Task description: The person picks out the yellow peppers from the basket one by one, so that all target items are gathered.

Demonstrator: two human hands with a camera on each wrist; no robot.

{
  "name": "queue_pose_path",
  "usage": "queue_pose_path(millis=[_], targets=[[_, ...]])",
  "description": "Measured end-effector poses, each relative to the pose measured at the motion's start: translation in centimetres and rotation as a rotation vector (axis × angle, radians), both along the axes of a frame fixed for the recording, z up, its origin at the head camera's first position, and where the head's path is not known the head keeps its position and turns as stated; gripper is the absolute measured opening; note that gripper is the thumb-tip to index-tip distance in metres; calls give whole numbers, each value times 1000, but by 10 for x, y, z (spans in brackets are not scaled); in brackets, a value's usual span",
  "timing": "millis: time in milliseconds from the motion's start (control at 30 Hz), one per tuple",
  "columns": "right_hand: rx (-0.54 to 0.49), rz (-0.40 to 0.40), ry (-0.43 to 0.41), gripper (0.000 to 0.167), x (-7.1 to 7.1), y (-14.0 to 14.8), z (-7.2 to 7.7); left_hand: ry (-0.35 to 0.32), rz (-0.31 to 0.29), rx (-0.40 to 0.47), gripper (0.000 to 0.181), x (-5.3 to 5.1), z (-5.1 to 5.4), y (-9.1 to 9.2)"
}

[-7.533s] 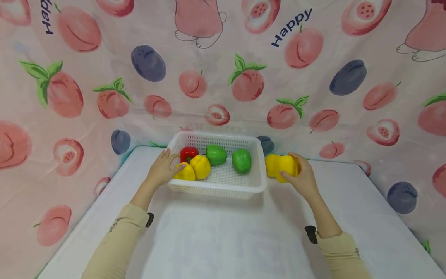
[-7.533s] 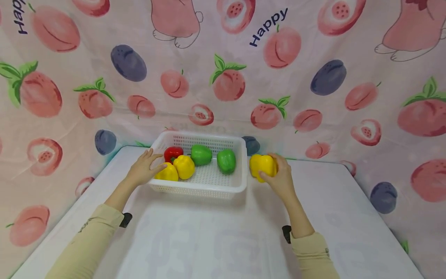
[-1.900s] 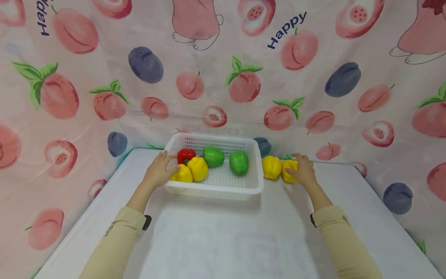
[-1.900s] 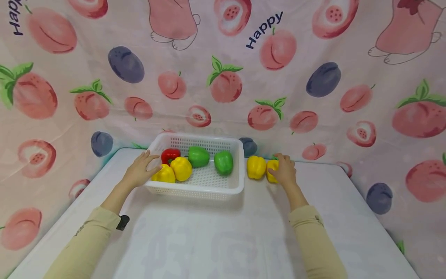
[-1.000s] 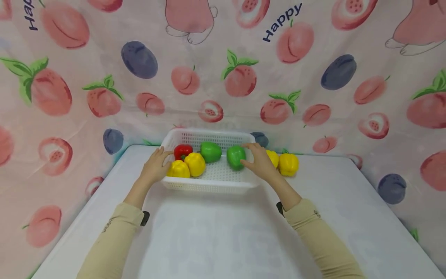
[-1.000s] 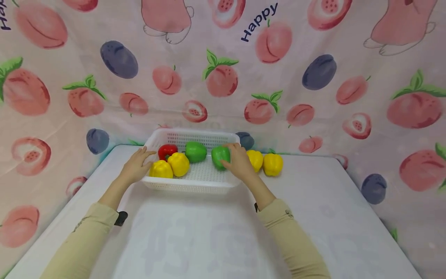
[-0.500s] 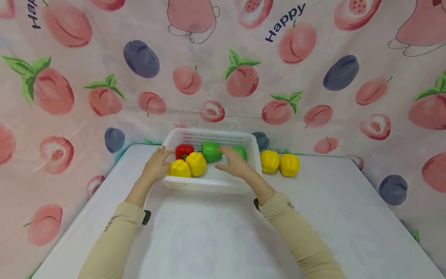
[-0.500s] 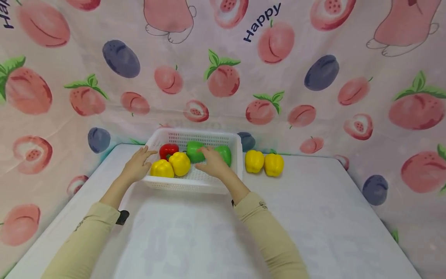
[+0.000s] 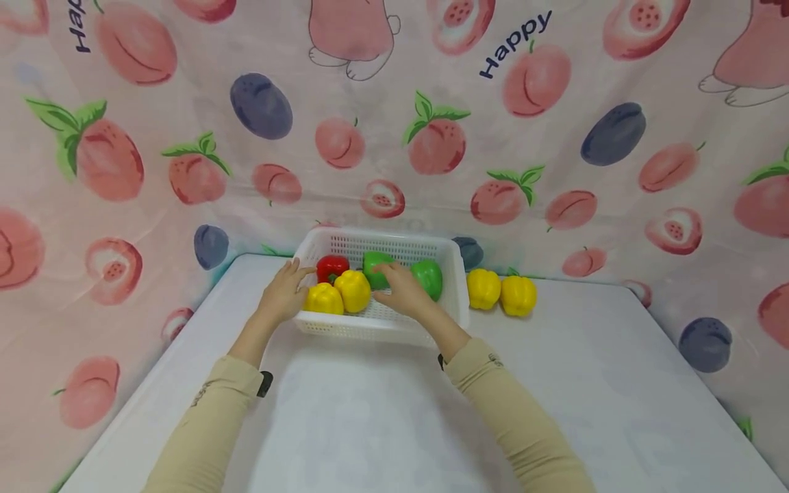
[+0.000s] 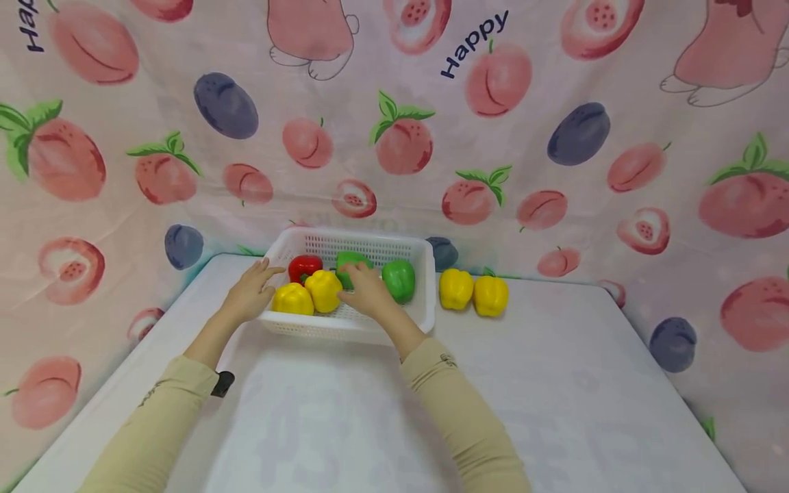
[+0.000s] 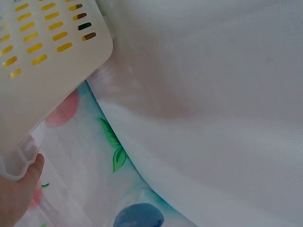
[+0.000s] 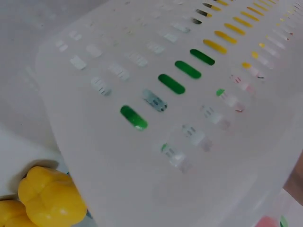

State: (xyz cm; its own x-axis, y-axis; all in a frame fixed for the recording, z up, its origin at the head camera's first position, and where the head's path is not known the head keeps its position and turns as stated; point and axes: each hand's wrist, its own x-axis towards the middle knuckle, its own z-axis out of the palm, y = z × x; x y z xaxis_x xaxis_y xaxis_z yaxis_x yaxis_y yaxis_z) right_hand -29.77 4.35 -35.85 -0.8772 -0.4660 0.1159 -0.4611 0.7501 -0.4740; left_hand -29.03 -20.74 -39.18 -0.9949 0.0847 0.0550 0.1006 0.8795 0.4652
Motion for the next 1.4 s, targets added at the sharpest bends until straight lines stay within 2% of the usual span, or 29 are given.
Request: queue_pose_path(millis=[167,567,1067,1400], targets=[[7,-18,-39,49,-2,-5,-3,6,-5,1,46,0,0,1],[25,-34,-47,52,-13,-15,-13,13,5,13,46,1,1,0],[7,-86,-117,50,-23,-24,-25,13,2,13,48,1,0,0],[-31,-65,-99,59,-35,-38,-35,13,9,12,48,0,-1,1]])
